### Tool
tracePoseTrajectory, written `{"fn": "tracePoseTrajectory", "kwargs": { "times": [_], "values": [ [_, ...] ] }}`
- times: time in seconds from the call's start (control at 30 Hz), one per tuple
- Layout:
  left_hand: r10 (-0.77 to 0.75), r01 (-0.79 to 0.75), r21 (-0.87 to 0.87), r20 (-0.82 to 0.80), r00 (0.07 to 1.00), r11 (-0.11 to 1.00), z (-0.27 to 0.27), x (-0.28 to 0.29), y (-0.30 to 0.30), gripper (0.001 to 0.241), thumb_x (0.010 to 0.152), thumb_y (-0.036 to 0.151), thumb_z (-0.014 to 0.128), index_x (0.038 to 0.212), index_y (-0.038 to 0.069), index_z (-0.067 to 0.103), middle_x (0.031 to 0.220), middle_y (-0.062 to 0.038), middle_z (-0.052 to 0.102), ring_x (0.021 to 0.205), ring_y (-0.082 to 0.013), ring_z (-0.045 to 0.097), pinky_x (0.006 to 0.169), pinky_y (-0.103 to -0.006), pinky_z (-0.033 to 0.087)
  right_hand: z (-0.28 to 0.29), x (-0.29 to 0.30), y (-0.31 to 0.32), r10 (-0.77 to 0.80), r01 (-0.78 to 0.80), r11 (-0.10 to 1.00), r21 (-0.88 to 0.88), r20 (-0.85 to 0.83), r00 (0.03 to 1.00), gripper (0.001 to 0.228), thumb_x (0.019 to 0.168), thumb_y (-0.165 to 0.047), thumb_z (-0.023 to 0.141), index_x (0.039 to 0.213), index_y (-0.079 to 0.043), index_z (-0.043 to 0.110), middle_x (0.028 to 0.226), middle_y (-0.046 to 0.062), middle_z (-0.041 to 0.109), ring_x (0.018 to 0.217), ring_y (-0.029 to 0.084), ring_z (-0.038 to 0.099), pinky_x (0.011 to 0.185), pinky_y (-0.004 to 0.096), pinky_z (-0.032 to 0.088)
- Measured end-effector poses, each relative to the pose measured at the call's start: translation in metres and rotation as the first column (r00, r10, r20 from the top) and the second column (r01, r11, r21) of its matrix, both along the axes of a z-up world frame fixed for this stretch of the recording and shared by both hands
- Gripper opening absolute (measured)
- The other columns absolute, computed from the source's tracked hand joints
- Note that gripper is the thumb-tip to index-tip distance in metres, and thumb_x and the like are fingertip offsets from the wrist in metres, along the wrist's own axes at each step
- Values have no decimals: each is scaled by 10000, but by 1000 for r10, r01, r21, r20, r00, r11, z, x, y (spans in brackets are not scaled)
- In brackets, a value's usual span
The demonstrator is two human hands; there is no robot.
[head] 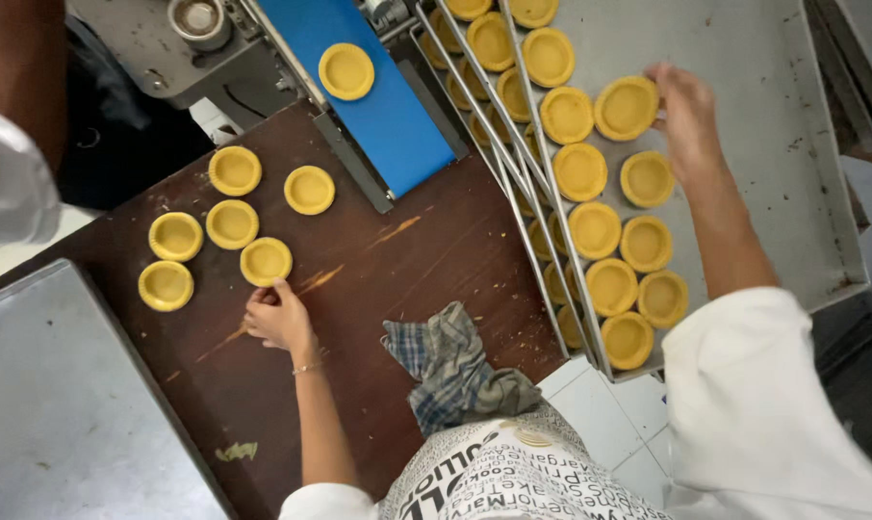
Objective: The person organizes and places pastry crusts into metal tins on trays while using a blue conveyor belt machine to assist with the process.
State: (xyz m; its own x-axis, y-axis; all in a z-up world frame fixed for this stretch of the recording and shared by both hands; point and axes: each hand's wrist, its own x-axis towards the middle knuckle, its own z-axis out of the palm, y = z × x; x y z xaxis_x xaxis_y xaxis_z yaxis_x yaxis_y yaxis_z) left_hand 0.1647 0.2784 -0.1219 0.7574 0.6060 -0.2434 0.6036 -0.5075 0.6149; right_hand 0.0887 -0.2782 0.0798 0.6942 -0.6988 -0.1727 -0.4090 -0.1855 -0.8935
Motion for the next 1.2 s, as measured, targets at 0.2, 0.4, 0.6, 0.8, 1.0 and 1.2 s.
{"fn": "tracePoseTrajectory", "kwargs": {
  "times": [0.2,0.4,0.6,0.8,1.0,1.2],
  "values": [
    [210,-220,217,68,975,951,0,17,-24,470,813,600,767,959,179,619,1100,-116,622,1135,-393,503,887,-647,380,-42,-115,63,147,-170,557,-813,-106,984,459,1092,-191,597,1414,127,519,1339,331,590,1228,489,544,1036,573,387],
    [354,-124,-426,518,779,896,-53,-22,5,336,813,-98,623,1091,64,522,1021,-158,576,1031,-303,615,876,-406,508,-14,-126,153,252,-331,482,-812,-233,939,555,1041,-155,685,1469,116,459,1378,333,492,1295,506,463,1103,589,284],
    [485,-155,-944,5,875,290,-22,-138,46,522,815,14,533,1325,94,606,1253,-149,664,1152,-278,657,897,-448,593,-6,-30,357,641,-431,578,-693,58,765,392,876,-245,789,1257,-192,714,1238,73,681,1204,246,628,1037,369,451],
    [-91,89,-121,-9,996,989,22,-188,96,466,751,467,818,1141,278,647,1058,-6,699,1034,-262,676,893,-406,539,-103,182,404,582,-759,249,-602,-533,614,1093,678,-457,924,1593,-227,372,1580,352,216,1410,619,277,981,837,317],
    [-508,580,119,-363,781,806,79,-189,89,991,724,486,882,1543,314,352,1512,-198,318,1363,-471,370,1081,-636,387,-181,217,392,447,-851,-7,-526,-762,468,700,701,-350,872,1334,-245,591,1228,241,605,1067,507,673,931,900,149],
    [-486,479,342,-71,871,809,35,-93,113,576,716,345,760,1262,230,616,1351,-195,490,1292,-477,481,954,-568,521,-113,252,434,576,-845,-75,-529,-715,396,926,625,-373,880,1458,-180,527,1235,207,541,1119,481,615,891,664,448]
  ]
}}
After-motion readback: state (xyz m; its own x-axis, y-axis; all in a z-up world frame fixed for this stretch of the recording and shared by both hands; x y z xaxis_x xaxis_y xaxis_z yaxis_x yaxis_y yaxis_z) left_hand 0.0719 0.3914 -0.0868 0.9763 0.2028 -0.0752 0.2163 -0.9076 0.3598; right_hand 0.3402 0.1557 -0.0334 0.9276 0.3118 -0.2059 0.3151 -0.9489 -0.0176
